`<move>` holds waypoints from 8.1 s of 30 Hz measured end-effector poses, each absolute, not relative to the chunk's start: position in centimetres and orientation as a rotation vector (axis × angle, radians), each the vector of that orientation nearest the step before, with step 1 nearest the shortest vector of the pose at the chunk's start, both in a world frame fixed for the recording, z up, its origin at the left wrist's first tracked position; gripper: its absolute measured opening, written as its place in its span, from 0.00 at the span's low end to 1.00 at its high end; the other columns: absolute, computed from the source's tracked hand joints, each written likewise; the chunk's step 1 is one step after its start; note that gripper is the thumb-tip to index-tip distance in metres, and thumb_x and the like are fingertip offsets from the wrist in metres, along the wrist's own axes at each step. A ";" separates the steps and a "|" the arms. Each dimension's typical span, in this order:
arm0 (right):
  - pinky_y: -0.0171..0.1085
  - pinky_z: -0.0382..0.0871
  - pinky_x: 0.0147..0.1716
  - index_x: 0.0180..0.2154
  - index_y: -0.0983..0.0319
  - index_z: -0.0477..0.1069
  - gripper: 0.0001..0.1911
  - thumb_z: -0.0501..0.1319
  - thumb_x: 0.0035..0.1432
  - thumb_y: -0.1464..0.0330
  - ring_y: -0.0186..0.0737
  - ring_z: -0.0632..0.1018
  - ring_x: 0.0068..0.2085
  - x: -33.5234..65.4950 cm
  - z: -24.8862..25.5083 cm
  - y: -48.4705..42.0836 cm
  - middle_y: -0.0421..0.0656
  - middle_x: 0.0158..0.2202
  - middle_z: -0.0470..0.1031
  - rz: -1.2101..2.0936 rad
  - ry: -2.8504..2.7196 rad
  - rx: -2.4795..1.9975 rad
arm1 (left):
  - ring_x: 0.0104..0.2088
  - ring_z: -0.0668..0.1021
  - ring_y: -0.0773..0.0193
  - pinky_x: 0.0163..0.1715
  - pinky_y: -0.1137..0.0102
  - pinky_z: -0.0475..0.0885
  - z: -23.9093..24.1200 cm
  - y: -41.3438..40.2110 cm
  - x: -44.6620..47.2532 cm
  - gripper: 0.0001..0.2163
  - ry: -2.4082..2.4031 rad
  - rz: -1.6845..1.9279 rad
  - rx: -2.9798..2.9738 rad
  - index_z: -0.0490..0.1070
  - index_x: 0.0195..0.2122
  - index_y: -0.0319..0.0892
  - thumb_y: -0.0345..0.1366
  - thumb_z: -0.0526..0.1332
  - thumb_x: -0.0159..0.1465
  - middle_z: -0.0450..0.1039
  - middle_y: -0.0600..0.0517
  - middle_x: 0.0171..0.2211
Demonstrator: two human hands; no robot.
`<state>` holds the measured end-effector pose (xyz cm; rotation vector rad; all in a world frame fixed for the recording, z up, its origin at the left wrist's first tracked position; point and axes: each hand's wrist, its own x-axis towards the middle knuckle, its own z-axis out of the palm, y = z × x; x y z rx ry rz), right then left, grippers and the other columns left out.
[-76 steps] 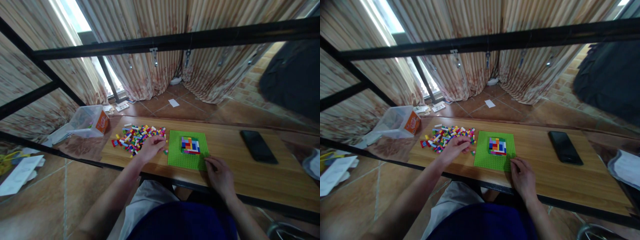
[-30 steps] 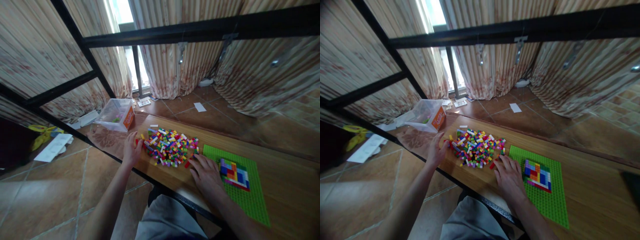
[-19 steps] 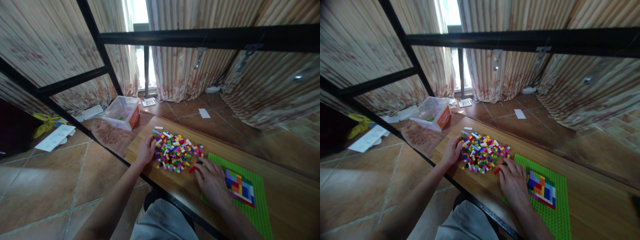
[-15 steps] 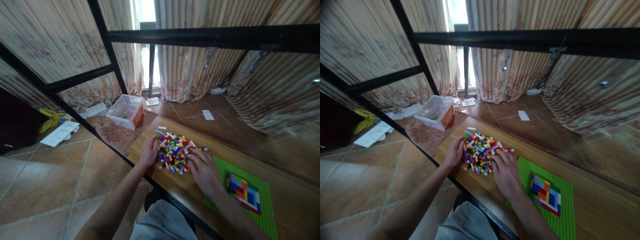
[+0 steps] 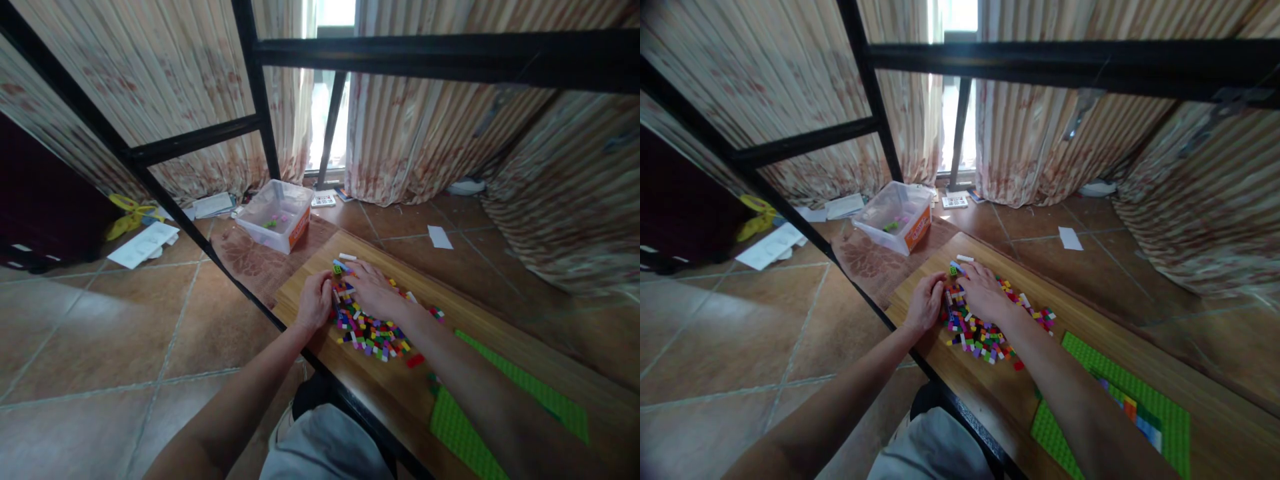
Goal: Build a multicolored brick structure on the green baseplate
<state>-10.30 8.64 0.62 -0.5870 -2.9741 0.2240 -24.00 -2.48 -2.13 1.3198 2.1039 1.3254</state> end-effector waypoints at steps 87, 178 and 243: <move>0.33 0.58 0.23 0.20 0.58 0.57 0.22 0.51 0.60 0.52 0.32 0.62 0.22 -2.4 1.1 -6.0 0.36 0.18 0.60 1.184 -1.075 -1.384 | 0.22 0.61 0.69 0.24 0.72 0.56 0.9 -6.9 -10.1 0.16 1.550 1.314 0.941 0.59 0.20 0.43 0.43 0.55 0.64 0.57 0.58 0.19; 0.37 0.70 0.40 0.40 0.58 0.71 0.06 0.56 0.64 0.68 0.37 0.74 0.39 5.4 1.7 -9.9 0.44 0.38 0.73 0.908 -1.983 -1.097 | 0.15 0.62 0.75 0.17 0.76 0.54 2.5 -10.0 -11.6 0.21 0.993 0.659 0.789 0.66 0.22 0.39 0.53 0.62 0.59 0.59 0.58 0.15; 0.39 0.71 0.41 0.40 0.59 0.75 0.10 0.56 0.63 0.72 0.44 0.72 0.47 4.9 -1.1 -1.1 0.47 0.46 0.72 0.139 -2.649 -1.172 | 0.61 0.66 0.47 0.62 0.52 0.59 -2.8 -3.5 -22.4 0.19 2.234 1.162 1.549 0.63 0.57 0.33 0.35 0.53 0.66 0.65 0.32 0.58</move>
